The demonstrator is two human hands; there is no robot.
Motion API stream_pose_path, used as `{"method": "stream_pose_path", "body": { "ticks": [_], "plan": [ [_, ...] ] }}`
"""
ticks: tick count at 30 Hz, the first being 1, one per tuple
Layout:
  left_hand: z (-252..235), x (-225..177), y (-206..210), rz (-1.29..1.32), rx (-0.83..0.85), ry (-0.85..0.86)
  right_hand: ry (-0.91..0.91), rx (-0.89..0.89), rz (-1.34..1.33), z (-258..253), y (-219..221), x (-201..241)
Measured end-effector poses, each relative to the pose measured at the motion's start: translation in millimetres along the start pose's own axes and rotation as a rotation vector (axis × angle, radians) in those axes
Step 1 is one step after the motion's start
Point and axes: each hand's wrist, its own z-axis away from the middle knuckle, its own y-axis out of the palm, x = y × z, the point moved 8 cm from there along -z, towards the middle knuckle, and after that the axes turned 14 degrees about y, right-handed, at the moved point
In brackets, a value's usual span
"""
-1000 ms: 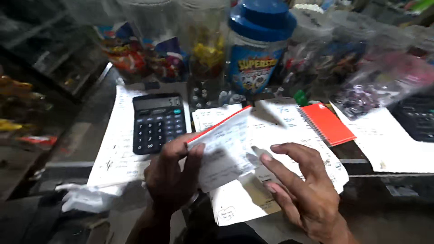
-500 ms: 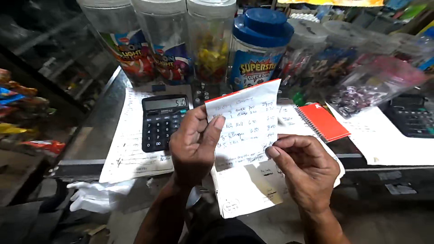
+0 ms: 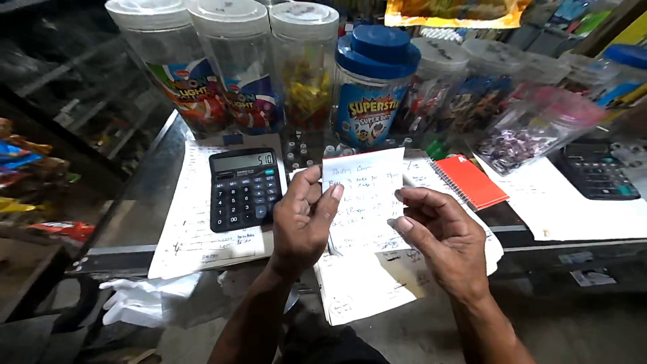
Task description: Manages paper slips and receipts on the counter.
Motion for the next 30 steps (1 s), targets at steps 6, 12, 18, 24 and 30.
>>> {"method": "stream_pose_path", "body": {
  "ticks": [6, 12, 18, 24, 30],
  "plan": [
    [17.2, 15.5, 20.3, -0.054, 0.173, -0.178, 0.081, -0.017, 0.101, -2.7, -18.4, -11.4],
    [11.9, 26.9, 26.6, -0.625, 0.579, 0.005, 0.324, 0.022, 0.317, -16.6, -53.2, -31.1],
    [-60.8, 76.1, 53.6, -0.847, 0.910, -0.114, 0.472, 0.083, 0.458, -64.4, -64.4, -51.0],
    [-67.0, 128.1, 70.3, -0.724, 0.910, -0.427, 0.476, 0.060, 0.307, -70.6, -67.4, -77.2],
    [-80.0, 138.9, 65.0, -0.433, 0.646, -0.428, 0.360, 0.050, 0.276, -59.9, -67.7, -75.5]
  ]
}}
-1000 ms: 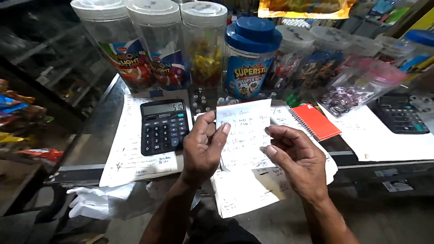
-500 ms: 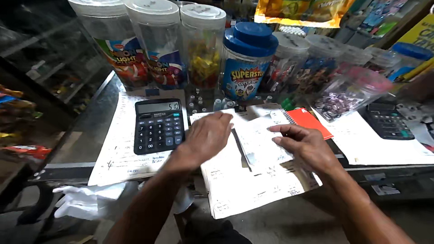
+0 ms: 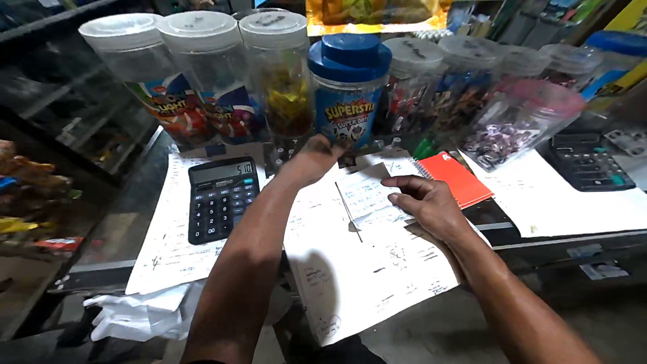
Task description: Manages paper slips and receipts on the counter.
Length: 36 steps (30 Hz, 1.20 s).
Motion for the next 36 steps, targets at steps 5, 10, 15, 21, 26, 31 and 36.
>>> {"method": "stream_pose_path", "body": {
  "ticks": [5, 10, 15, 21, 26, 31, 36],
  "plan": [
    [-3.4, -0.2, -3.5, 0.048, 0.007, 0.050, -0.006, 0.016, -0.008, 1.4, 1.2, 1.0],
    [-2.7, -0.2, -5.0, 0.125, 0.003, 0.029, -0.071, 0.034, 0.011, -0.4, 2.1, -0.8],
    [-4.5, -8.7, -5.2, 0.115, -0.017, 0.079, -0.076, 0.039, 0.033, -0.9, 2.7, 1.8],
    [-5.2, -6.5, -1.2, 0.147, -0.042, 0.106, -0.051, 0.049, 0.100, -6.0, 4.6, 7.8],
    [-6.5, -0.4, 4.1, 0.220, -0.089, 0.133, 0.029, 0.061, 0.086, -8.5, 11.4, 12.6],
    [-7.1, 1.9, 6.2, 0.154, -0.089, 0.110, 0.081, 0.036, 0.037, -8.3, 13.2, 11.1],
    [-9.7, 2.1, 7.0, 0.153, -0.083, 0.143, 0.098, 0.034, 0.053, -14.6, 14.5, 10.7]
  ]
}}
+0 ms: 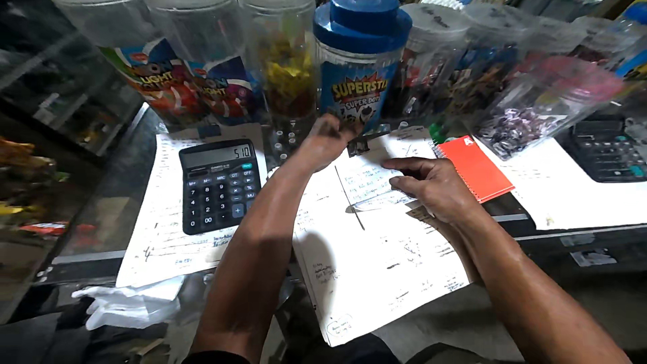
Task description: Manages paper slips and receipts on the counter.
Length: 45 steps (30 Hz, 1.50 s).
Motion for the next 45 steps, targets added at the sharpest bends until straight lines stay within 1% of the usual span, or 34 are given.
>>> {"method": "stream_pose_path", "body": {
  "ticks": [6, 10, 13, 16, 21, 26, 31, 35, 39, 43, 45],
  "plan": [
    [-0.5, 2.8, 0.7, 0.090, -0.031, 0.058, -0.031, -0.031, -0.033, -4.9, 1.2, 0.5],
    [0.7, -2.1, -1.2, 0.003, -0.008, 0.064, -0.035, -0.042, -0.032, -1.6, 0.2, 0.3],
    [0.1, -1.9, 0.2, 0.001, -0.023, 0.094, -0.025, -0.041, -0.037, -0.5, -0.1, -0.4],
    [0.7, -1.8, 0.2, 0.007, -0.020, 0.072, -0.018, -0.045, -0.057, -1.0, 0.2, -1.4],
    [2.4, -2.2, 0.8, 0.095, -0.055, 0.129, -0.028, -0.064, -0.095, -1.7, 0.8, -2.1],
    [1.5, 6.0, 1.5, 0.160, -0.083, 0.100, -0.067, -0.058, -0.078, -4.1, 1.7, -0.5],
    [1.4, 3.5, 0.5, 0.142, -0.063, 0.134, -0.093, -0.068, -0.060, -4.5, 2.9, 2.2],
    [1.7, 1.2, 0.0, 0.107, -0.051, 0.105, -0.107, -0.073, -0.064, -5.0, 3.0, 3.2],
    [1.9, 0.8, 1.3, 0.141, -0.052, 0.134, -0.100, -0.094, -0.057, -6.5, 3.1, 3.0],
    [3.8, 1.1, 3.7, 0.123, -0.005, 0.114, -0.115, -0.079, -0.032, -5.1, 3.8, 5.7],
    [3.5, 6.2, 5.2, 0.127, -0.005, 0.109, -0.065, -0.069, -0.038, -2.7, 1.9, 5.2]
  ]
}}
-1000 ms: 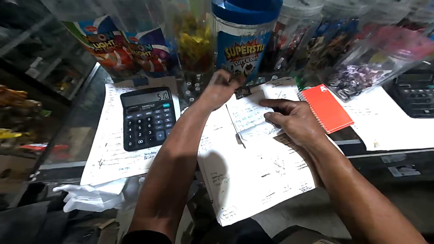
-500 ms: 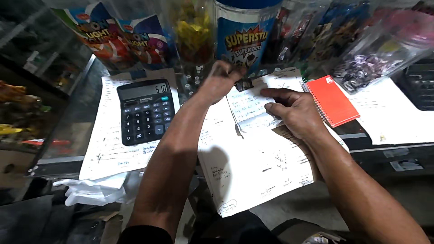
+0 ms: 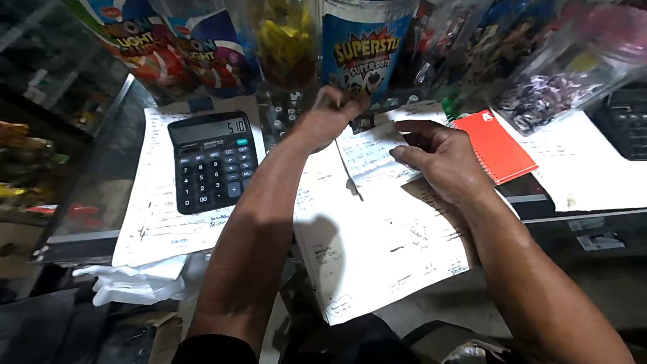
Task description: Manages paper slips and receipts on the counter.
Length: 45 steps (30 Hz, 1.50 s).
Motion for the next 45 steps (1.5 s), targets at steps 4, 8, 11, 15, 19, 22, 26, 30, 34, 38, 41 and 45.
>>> {"method": "stream_pose_path", "body": {
  "ticks": [4, 8, 11, 15, 19, 22, 26, 30, 34, 38, 41, 45],
  "plan": [
    [1.3, 2.0, -1.6, -0.043, 0.010, -0.011, 0.221, 0.039, -0.036, 13.8, -3.6, -2.6],
    [0.1, 2.3, -2.3, -0.050, 0.017, -0.036, 0.203, 0.099, -0.145, 23.7, -6.5, 3.4],
    [-2.9, 5.0, -1.0, -0.003, 0.021, -0.032, 0.088, 0.125, -0.240, 18.1, -10.9, 20.1],
    [3.7, -11.0, -3.9, -0.017, 0.013, -0.028, 0.053, 0.137, -0.317, -5.1, -10.9, 35.9],
    [11.6, -5.5, -9.6, -0.097, 0.029, -0.076, 0.019, 0.155, -0.297, -13.6, -7.0, 41.7],
    [2.8, 3.8, -4.6, 0.014, 0.037, 0.011, -0.147, 0.186, -0.008, 11.4, -7.9, 44.8],
    [3.9, -0.9, -2.9, -0.017, 0.068, -0.040, -0.227, -0.164, 0.584, 40.6, -43.0, 17.1],
    [9.2, -7.0, -7.0, -0.192, 0.097, -0.186, -0.239, -0.407, 0.803, 44.0, -86.2, -17.1],
    [16.9, -16.3, -29.3, -0.318, 0.040, -0.234, -0.213, -0.374, 0.858, 40.4, -95.5, -48.3],
    [31.4, -42.6, -54.5, -0.318, -0.070, -0.251, -0.236, -0.397, 0.764, 42.0, -97.8, -56.1],
    [51.0, -56.8, -73.5, -0.381, -0.121, -0.159, -0.253, -0.424, 0.743, 42.5, -99.4, -58.8],
    [88.0, -79.4, -105.9, -0.275, -0.139, 0.029, -0.243, -0.445, 0.712, 43.0, -99.7, -58.9]
  ]
}}
